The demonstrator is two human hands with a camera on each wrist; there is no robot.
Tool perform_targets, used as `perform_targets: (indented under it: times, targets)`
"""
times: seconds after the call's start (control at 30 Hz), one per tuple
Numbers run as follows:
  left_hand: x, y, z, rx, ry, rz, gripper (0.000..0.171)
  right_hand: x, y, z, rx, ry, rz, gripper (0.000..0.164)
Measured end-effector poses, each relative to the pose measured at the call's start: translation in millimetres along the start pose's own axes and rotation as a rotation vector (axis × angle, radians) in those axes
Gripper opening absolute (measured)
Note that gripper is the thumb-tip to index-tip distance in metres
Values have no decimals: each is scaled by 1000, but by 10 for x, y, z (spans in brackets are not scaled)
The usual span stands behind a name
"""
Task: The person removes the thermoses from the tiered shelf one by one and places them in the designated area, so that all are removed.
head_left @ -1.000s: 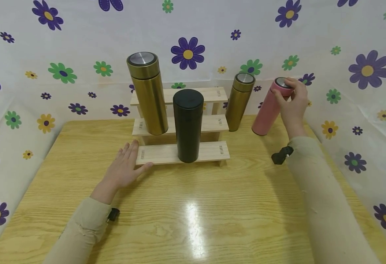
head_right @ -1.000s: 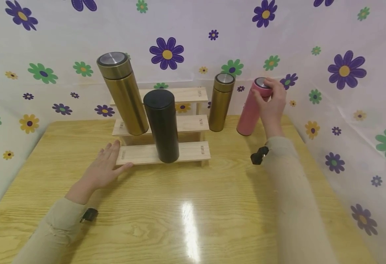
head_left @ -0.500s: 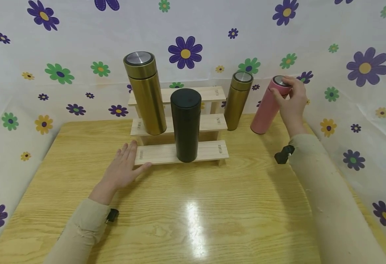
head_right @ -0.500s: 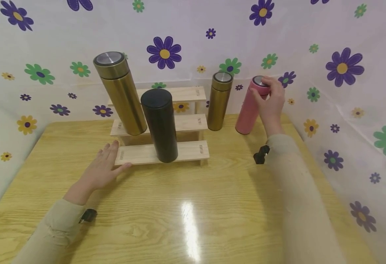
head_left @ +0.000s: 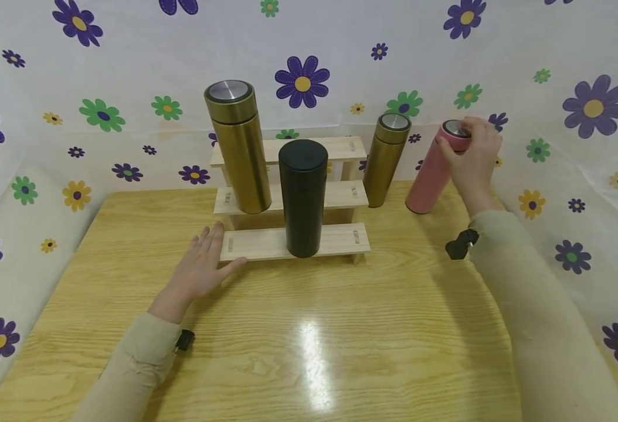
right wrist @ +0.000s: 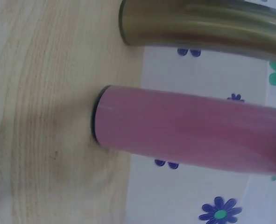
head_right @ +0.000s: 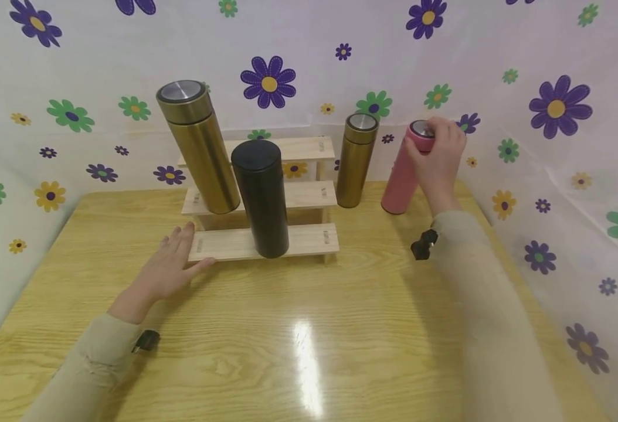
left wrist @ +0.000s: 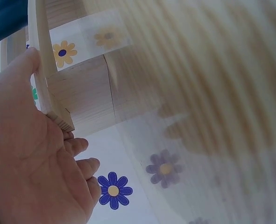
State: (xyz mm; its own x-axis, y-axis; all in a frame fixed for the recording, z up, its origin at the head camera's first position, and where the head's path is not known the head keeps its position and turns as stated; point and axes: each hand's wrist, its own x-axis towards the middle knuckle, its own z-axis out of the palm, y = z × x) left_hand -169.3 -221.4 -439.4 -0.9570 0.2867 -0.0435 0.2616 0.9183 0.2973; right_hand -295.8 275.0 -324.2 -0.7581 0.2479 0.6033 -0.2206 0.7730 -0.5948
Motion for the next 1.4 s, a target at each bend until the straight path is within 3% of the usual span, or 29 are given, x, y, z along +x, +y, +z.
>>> perform_targets:
  times: [0.1,0.23,0.4,0.53,0.7,0.87,1.03,1.4]
  targets:
    - [3,-1,10,8,4,4,97,-10,-133,0,47,60,-111,44]
    - [9,-7,25,10,6,8,97,-87,-507,33,233,96,-337,33]
    - [12,-19,20,15,9,7,98,-304,-1073,56,477,-123,-514,32]
    - [5,-15,11,13,10,9,98,-499,-1400,83,579,-329,-600,43]
    - [-5,-5,-6,5,9,4,97,-665,-1696,139,598,-508,-566,60]
    - [-13,7,-15,2,5,-1,98,-727,-1853,201,549,-598,-522,64]
    - [-16,4,-3,7,7,-4,97,-758,-1909,270,534,-623,-523,66]
    - [-20,15,-16,-3,19,6,97,-827,-1930,295,662,-595,-453,58]
